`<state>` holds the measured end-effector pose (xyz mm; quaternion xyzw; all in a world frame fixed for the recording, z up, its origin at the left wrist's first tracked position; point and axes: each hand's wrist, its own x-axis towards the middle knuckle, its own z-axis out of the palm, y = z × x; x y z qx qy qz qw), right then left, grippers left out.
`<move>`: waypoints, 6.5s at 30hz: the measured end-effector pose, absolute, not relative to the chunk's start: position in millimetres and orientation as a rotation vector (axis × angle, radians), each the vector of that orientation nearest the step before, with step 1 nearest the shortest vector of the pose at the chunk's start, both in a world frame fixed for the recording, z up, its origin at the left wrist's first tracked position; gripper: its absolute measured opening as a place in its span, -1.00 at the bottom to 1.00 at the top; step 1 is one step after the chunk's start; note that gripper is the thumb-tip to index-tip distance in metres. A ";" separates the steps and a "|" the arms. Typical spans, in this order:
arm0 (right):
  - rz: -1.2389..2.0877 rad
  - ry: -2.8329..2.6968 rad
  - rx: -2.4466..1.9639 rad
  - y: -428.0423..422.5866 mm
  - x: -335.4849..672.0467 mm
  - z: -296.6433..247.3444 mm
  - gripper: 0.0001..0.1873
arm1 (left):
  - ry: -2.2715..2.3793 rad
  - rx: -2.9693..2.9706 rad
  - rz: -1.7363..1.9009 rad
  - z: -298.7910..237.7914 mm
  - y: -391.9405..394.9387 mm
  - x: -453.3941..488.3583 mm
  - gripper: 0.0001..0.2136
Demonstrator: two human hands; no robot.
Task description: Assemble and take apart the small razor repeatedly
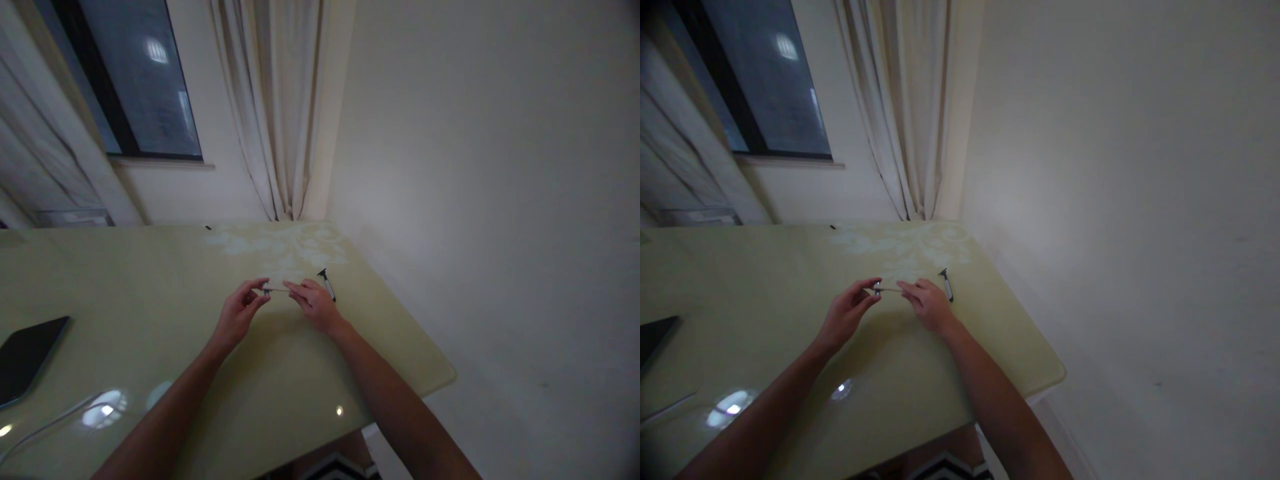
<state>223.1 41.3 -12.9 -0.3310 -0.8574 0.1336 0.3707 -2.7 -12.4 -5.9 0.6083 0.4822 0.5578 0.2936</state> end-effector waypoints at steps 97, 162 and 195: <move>0.995 -1.979 -1.008 49.6 224.0 -7.1 -0.74 | 1.317 1.724 1.489 -5.1 -17.4 -1.8 -0.62; 1.189 -2.018 -0.951 48.7 232.3 -6.7 -0.64 | 1.318 1.674 1.456 -8.8 -18.9 1.0 -0.60; 0.738 -1.381 -1.324 91.5 273.6 -12.9 -0.62 | 1.313 0.936 1.200 -18.6 1.4 8.2 -0.58</move>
